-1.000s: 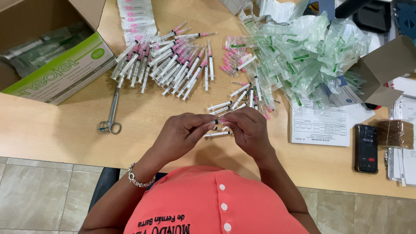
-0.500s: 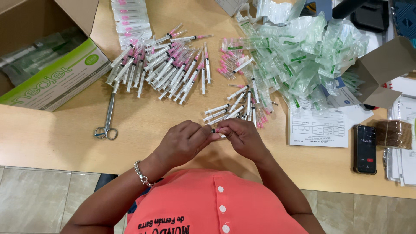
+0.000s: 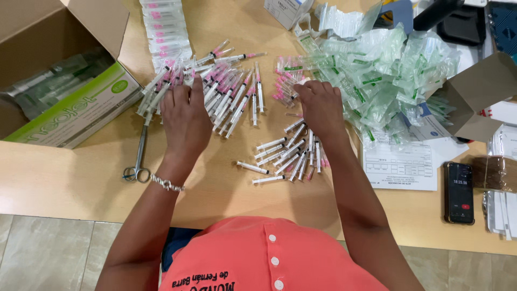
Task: The person repeatedly picks up syringe barrels and needles from a table, connects them by hand, and places the assembled syringes into a growing pile. The workspace contains many pre-assembled syringes, empty plastic wrappers, and a pair of scissors.
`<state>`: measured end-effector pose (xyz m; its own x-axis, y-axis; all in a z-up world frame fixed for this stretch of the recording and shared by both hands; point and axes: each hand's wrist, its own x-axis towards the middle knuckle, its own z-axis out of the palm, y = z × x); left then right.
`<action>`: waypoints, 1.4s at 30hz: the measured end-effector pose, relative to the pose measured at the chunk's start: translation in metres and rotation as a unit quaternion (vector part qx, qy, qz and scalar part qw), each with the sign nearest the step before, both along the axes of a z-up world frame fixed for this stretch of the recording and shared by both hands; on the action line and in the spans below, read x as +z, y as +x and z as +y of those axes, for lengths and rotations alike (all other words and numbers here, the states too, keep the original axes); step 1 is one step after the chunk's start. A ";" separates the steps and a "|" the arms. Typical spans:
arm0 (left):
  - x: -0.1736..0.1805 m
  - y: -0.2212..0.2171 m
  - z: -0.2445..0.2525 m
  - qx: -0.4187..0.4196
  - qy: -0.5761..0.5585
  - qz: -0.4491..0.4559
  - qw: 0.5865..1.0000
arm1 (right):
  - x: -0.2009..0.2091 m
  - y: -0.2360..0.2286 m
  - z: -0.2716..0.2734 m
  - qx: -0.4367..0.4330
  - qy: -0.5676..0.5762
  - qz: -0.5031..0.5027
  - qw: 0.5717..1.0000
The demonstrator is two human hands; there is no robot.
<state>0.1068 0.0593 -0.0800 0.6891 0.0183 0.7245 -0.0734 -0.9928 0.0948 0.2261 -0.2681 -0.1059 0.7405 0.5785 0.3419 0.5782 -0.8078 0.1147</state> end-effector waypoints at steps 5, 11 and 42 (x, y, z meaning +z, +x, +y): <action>-0.030 0.028 0.008 0.006 0.015 0.007 1.000 | -0.037 0.024 -0.005 0.001 -0.032 0.007 0.999; -0.044 0.037 -0.021 -0.005 0.008 0.015 1.000 | -0.018 0.010 -0.008 0.005 0.061 0.025 0.998; -0.083 0.083 -0.130 -0.255 0.162 0.180 0.936 | 0.021 -0.100 -0.031 -0.050 0.492 0.129 0.860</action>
<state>0.1900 -0.0707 -0.1634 0.7491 -0.5599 0.3541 -0.5662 -0.8186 -0.0966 0.1265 -0.2992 -0.0847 0.8941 0.0330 0.4466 0.4046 -0.4871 -0.7740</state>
